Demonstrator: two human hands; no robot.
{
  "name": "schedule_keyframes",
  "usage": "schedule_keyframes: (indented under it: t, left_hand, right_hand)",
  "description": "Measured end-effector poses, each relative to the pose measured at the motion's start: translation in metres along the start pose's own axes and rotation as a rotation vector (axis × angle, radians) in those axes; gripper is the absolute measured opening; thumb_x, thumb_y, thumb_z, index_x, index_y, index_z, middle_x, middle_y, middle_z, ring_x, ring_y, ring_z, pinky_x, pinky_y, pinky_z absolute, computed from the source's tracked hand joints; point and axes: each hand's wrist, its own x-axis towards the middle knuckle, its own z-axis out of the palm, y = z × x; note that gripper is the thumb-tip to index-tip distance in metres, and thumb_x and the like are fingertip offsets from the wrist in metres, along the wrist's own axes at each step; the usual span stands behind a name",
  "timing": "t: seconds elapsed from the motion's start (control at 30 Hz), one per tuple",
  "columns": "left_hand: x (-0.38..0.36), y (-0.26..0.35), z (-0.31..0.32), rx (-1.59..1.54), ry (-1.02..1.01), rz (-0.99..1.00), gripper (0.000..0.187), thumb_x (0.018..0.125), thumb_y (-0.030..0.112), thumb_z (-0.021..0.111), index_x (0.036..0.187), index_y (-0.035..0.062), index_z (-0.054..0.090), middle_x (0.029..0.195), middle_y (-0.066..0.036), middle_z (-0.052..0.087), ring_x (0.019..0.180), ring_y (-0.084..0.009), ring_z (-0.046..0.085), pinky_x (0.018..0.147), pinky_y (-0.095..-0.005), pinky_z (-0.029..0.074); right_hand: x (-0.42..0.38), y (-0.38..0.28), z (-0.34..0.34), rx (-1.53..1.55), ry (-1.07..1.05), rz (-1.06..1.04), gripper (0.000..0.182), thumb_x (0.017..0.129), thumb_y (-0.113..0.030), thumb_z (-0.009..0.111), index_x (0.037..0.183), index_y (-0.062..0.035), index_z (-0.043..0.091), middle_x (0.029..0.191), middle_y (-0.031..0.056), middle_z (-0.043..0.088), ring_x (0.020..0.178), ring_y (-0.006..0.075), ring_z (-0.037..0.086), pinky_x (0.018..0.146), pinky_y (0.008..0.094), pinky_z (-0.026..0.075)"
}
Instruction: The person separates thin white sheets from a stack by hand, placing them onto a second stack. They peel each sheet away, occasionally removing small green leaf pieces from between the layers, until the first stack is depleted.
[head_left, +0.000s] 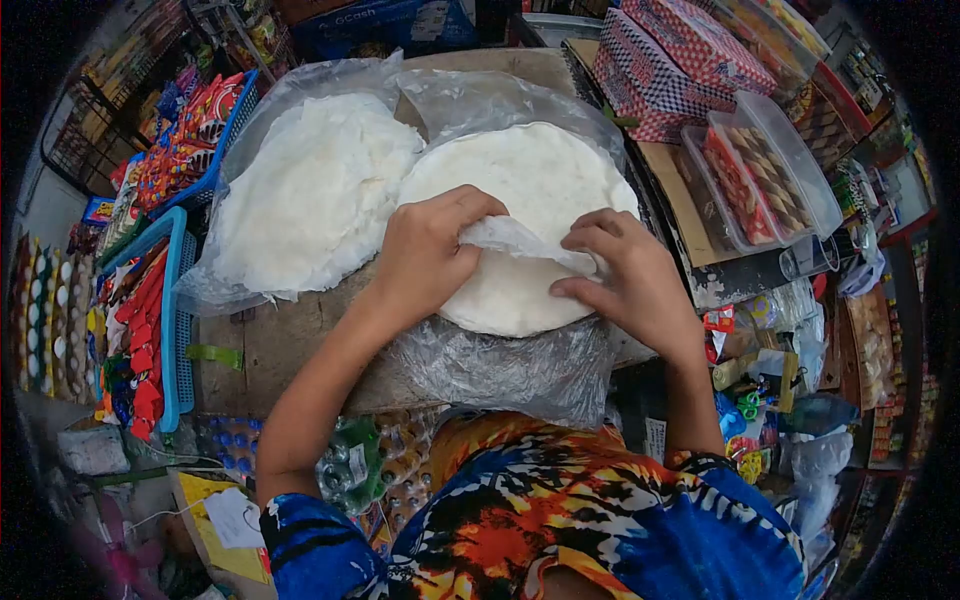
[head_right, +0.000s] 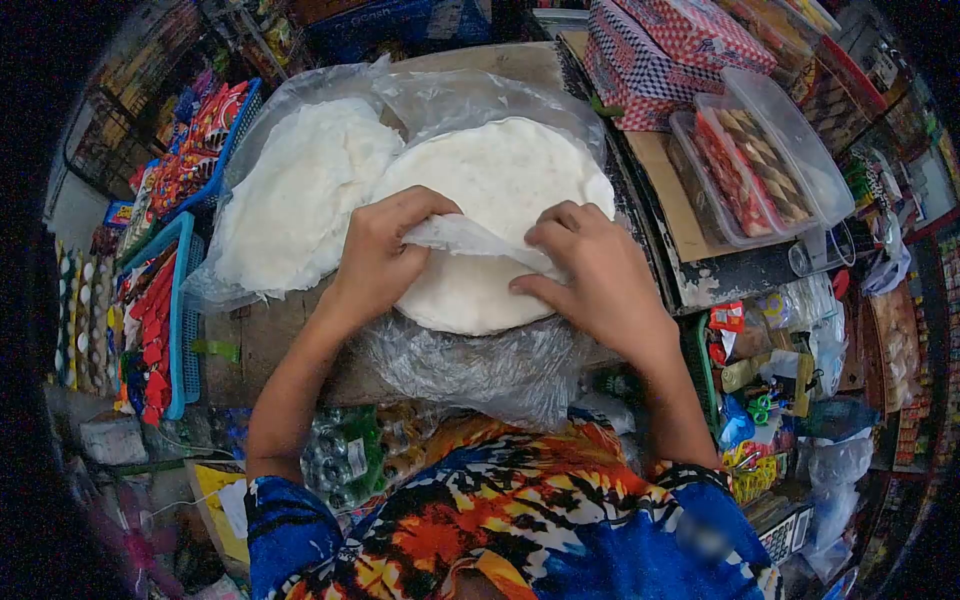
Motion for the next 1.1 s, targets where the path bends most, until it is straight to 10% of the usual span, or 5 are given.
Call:
schedule_keyframes:
  t: [0.37, 0.43, 0.63, 1.0, 1.1]
  left_hand:
    - [0.009, 0.045, 0.017, 0.197, 0.308, 0.203, 0.02, 0.067, -0.003, 0.067, 0.087, 0.0012, 0.063, 0.082, -0.01, 0.064, 0.079, -0.0294, 0.066, 0.069, -0.0345, 0.052]
    - [-0.003, 0.053, 0.023, 0.27, 0.199, 0.563, 0.015, 0.075, 0.007, 0.071, 0.086, 0.0044, 0.061, 0.077, -0.008, 0.06, 0.074, -0.0273, 0.064, 0.061, -0.0348, 0.05]
    - [-0.004, 0.044, 0.051, 0.284, -0.039, 0.406, 0.025, 0.079, 0.025, 0.072, 0.092, 0.0064, 0.063, 0.079, -0.006, 0.058, 0.067, -0.0228, 0.058, 0.056, -0.0352, 0.049]
    - [-0.001, 0.039, 0.038, 0.414, -0.351, 0.547, 0.04, 0.076, 0.019, 0.067, 0.115, 0.0133, 0.062, 0.096, -0.003, 0.055, 0.09, -0.0216, 0.055, 0.08, -0.0372, 0.048]
    - [0.011, 0.038, 0.03, 0.602, -0.022, 0.745, 0.045, 0.075, 0.015, 0.063, 0.12, 0.014, 0.06, 0.11, -0.005, 0.056, 0.103, -0.023, 0.055, 0.094, -0.0434, 0.045]
  right_hand:
    - [0.015, 0.019, -0.011, 0.109, 0.175, 0.148, 0.02, 0.074, 0.001, 0.057, 0.092, 0.0029, 0.064, 0.086, 0.0196, 0.064, 0.078, 0.0376, 0.063, 0.071, 0.0404, 0.05]
    - [0.015, 0.015, -0.014, 0.144, 0.173, 0.14, 0.019, 0.073, 0.001, 0.058, 0.09, 0.0039, 0.065, 0.085, 0.0206, 0.064, 0.077, 0.0373, 0.064, 0.07, 0.04, 0.05]
    - [0.017, 0.0, -0.024, 0.34, -0.009, 0.164, 0.013, 0.073, 0.001, 0.061, 0.084, 0.0053, 0.066, 0.078, 0.0218, 0.064, 0.072, 0.0373, 0.064, 0.065, 0.0385, 0.05]
    - [0.056, 0.041, -0.024, 0.103, 0.108, 0.135, 0.02, 0.077, -0.007, 0.061, 0.092, 0.0047, 0.068, 0.08, 0.0246, 0.065, 0.072, 0.0346, 0.067, 0.068, 0.0384, 0.051]
    - [0.059, 0.033, -0.032, 0.165, -0.003, 0.063, 0.021, 0.078, -0.009, 0.062, 0.093, 0.004, 0.068, 0.079, 0.0223, 0.066, 0.071, 0.0307, 0.068, 0.068, 0.0364, 0.052]
